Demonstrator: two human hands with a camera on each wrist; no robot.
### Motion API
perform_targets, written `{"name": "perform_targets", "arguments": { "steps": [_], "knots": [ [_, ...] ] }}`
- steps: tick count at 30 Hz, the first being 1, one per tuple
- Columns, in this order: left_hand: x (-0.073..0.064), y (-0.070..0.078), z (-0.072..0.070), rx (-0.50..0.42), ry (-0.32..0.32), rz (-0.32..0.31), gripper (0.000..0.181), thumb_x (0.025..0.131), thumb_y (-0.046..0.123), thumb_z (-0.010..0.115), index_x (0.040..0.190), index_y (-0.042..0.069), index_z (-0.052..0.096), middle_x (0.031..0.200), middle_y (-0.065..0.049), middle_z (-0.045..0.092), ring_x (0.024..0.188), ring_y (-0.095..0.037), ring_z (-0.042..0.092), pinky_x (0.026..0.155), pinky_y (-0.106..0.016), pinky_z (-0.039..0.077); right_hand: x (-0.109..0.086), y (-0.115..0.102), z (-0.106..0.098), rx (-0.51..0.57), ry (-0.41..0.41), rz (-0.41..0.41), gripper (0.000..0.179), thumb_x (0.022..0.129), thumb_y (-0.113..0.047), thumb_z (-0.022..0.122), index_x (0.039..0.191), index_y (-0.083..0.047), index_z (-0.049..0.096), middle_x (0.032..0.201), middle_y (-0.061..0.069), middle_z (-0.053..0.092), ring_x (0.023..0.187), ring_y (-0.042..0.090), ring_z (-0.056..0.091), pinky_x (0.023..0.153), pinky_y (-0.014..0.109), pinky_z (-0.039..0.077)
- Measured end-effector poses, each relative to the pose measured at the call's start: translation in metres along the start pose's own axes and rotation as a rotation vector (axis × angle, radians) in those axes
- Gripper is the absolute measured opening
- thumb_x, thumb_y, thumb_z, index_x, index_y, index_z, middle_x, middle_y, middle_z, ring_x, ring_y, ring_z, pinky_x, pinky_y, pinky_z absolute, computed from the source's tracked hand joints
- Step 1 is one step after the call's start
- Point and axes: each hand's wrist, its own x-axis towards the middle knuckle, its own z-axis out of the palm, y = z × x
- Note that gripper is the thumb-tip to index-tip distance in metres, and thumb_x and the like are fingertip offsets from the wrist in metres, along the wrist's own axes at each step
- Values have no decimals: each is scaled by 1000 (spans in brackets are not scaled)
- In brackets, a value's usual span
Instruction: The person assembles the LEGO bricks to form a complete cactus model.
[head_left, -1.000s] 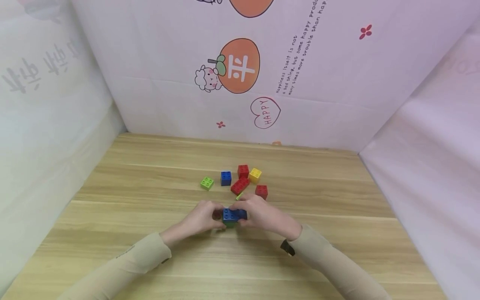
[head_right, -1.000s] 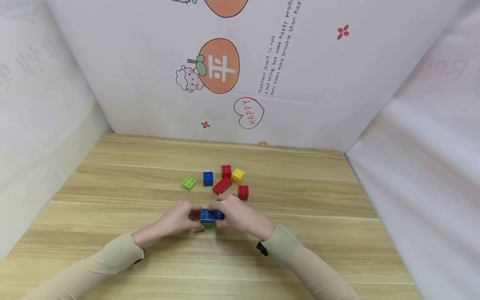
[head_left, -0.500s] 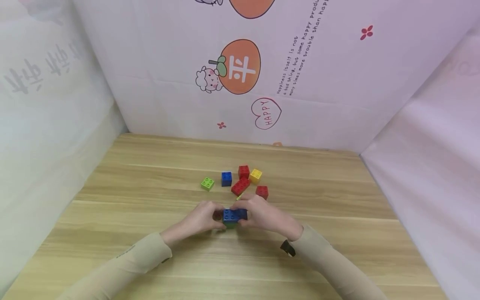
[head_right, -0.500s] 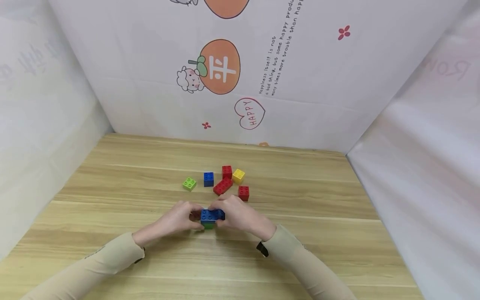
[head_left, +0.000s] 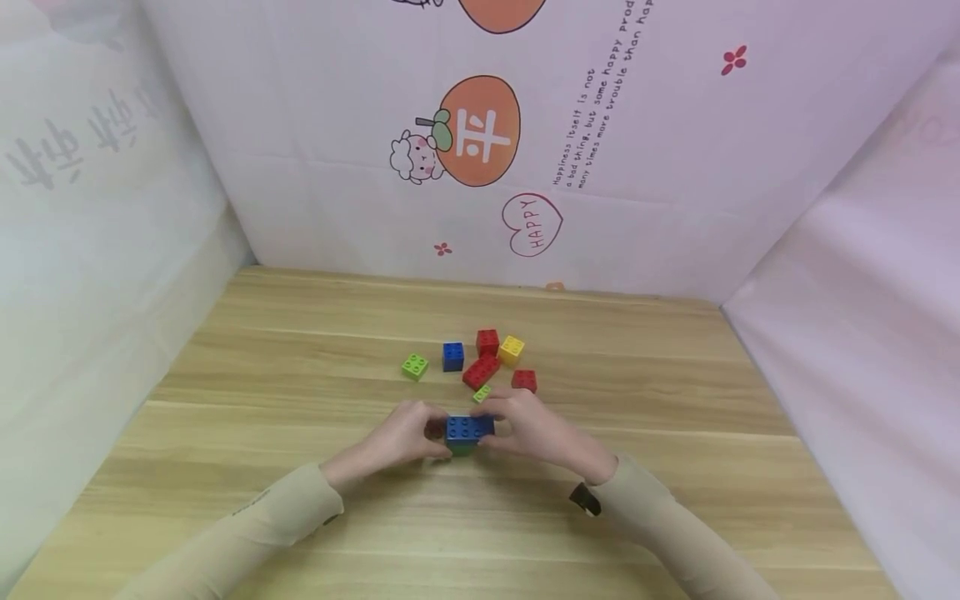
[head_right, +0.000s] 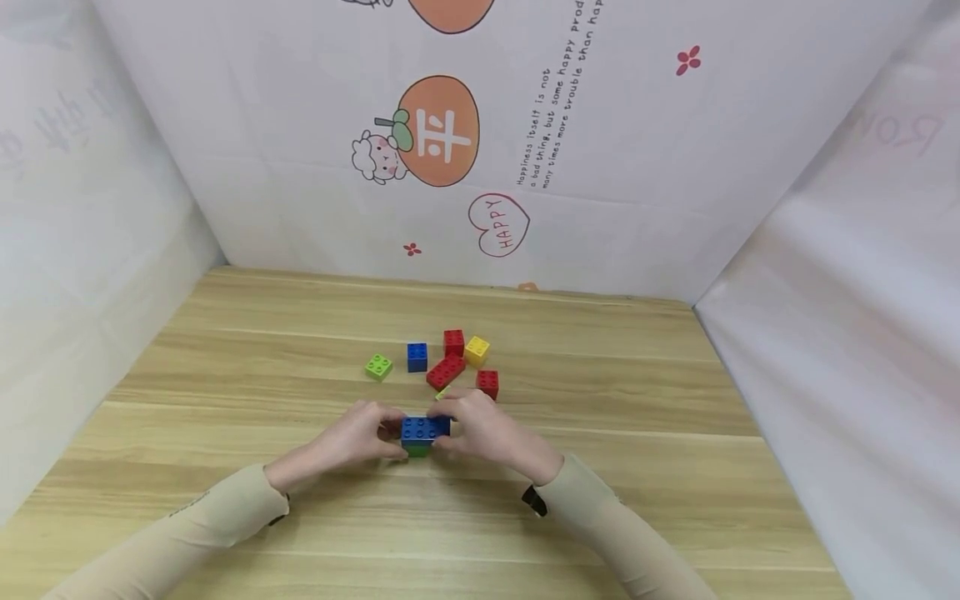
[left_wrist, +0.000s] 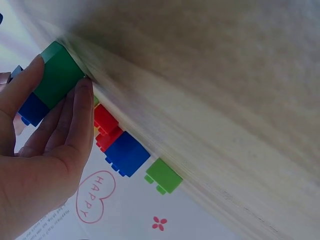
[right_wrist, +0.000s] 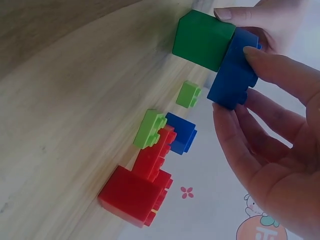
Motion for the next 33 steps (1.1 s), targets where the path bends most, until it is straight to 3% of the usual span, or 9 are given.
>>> {"name": "perform_targets", "arguments": {
  "steps": [4, 11, 25, 33],
  "knots": [
    [0, 0, 0, 4, 3, -8, 31, 76, 11, 83, 105, 4, 74, 96, -7, 76, 83, -11, 66, 76, -27, 58, -2, 1, -1, 34, -8, 18, 36, 83, -18, 80, 116, -9, 72, 108, 5, 73, 92, 17, 67, 83, 31, 61],
    [1, 0, 0, 21, 8, -12, 32, 76, 12, 83, 105, 4, 74, 96, -7, 76, 84, -11, 65, 76, -27, 58, -6, 5, -1, 20, 8, 20, 36, 83, -19, 81, 117, -10, 72, 111, 3, 73, 97, 13, 66, 85, 22, 58],
    [-1, -1, 1, 28, 2, 2, 32, 77, 12, 83, 107, 5, 73, 96, -6, 75, 82, -12, 62, 73, -21, 54, -11, 7, 2, 32, 22, 18, 39, 84, -16, 79, 121, -10, 70, 113, 3, 71, 100, 14, 65, 88, 24, 58],
    [-4, 0, 1, 49, -5, 2, 36, 79, 15, 82, 112, 6, 71, 105, -6, 75, 88, -11, 63, 81, -26, 56, -12, 7, 1, 45, 14, 21, 39, 83, -16, 80, 120, -10, 70, 112, 4, 71, 99, 18, 66, 86, 24, 59]
  ]
}}
